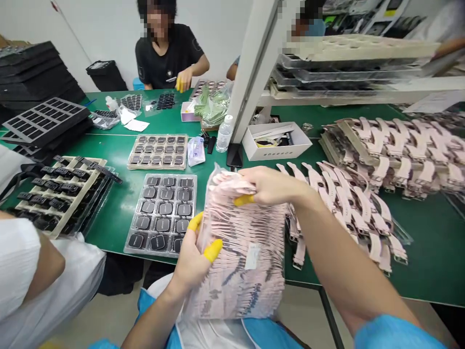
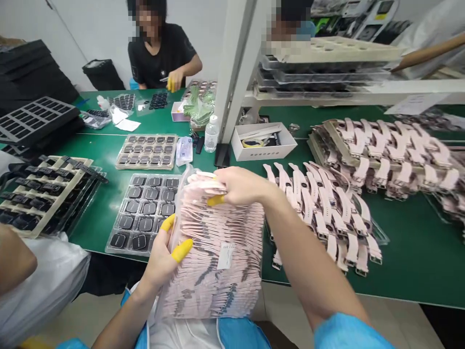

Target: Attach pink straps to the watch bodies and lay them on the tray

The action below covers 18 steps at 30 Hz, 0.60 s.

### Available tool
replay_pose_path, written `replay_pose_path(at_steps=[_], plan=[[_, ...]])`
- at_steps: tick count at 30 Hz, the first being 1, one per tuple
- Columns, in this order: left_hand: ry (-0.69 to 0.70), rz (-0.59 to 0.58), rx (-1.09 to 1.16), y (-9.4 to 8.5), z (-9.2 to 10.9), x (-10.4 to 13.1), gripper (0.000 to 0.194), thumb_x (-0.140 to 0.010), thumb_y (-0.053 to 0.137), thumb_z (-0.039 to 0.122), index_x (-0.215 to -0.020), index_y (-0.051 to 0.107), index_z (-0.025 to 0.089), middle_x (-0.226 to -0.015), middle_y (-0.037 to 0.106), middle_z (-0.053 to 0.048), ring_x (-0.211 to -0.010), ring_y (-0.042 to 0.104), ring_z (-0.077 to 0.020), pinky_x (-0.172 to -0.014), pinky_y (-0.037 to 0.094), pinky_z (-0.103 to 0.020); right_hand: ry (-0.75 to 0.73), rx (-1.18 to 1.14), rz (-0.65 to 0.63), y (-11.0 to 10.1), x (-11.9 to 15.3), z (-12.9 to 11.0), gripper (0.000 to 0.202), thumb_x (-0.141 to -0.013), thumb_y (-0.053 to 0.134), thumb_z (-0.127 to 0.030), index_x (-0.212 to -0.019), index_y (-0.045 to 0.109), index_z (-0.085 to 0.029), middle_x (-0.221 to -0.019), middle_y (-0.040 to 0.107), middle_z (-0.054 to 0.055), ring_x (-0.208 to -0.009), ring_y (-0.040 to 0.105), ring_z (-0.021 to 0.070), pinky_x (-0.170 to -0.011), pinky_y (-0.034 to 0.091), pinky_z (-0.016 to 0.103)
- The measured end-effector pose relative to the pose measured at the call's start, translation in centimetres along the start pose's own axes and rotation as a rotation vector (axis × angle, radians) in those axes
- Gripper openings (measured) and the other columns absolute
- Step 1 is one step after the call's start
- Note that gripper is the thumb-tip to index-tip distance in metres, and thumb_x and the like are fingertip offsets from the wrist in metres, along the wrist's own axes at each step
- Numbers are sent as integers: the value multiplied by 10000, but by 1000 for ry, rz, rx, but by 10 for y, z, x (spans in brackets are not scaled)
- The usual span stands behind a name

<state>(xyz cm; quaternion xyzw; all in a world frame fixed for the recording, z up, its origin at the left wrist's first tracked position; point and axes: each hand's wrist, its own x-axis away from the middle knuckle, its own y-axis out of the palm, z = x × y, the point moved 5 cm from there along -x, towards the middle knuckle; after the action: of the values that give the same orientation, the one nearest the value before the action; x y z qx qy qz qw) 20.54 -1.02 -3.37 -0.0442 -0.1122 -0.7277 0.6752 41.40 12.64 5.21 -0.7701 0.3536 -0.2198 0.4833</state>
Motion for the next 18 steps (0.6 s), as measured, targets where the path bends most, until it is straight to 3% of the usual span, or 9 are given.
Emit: replay_pose_path(at_steps=[4, 7, 10, 14, 18], plan=[[-35, 91, -94, -11, -21, -8, 815, -763, 837, 511, -1438, 510, 195, -1475, 593, -152, -1394, 564, -335, -1212, 417, -455, -6, -117, -27, 36, -21, 17, 289, -792, 812, -442, -784, 705, -174, -826, 650, 29, -728, 578, 167, -648, 371, 261], [-67, 125, -116, -16, -23, -11, 857, -785, 828, 534, -1494, 467, 216, -1471, 599, -147, -1382, 577, -335, -1201, 434, -467, 16, -221, -11, 49, -34, 35, 346, -744, 845, -471, -781, 677, -170, -836, 655, 19, -729, 562, 155, -617, 334, 255], [-99, 20, -133, -8, -15, -20, 943, -804, 820, 533, -1577, 358, 254, -1550, 534, -138, -1424, 543, -327, -1197, 450, -449, 70, -345, -36, 48, -44, 59, 373, -741, 838, -506, -794, 677, -174, -808, 669, 7, -718, 559, 153, -592, 313, 257], [-59, -163, -247, 5, -5, -36, 1146, -800, 834, 505, -1662, 113, 278, -1697, 326, -129, -1540, 396, -309, -1251, 380, -418, 187, -440, -32, 42, -57, 92, 358, -761, 817, -501, -845, 713, -169, -790, 693, -2, -671, 556, 148, -580, 305, 260], [3, -159, -447, 4, -12, -49, 1172, -840, 789, 475, -1670, 6, 206, -1730, 220, -177, -1592, 282, -323, -1312, 236, -462, 293, -304, 29, 50, -75, 110, 339, -801, 799, -481, -891, 740, -160, -879, 754, 42, -746, 614, 173, -611, 316, 259]])
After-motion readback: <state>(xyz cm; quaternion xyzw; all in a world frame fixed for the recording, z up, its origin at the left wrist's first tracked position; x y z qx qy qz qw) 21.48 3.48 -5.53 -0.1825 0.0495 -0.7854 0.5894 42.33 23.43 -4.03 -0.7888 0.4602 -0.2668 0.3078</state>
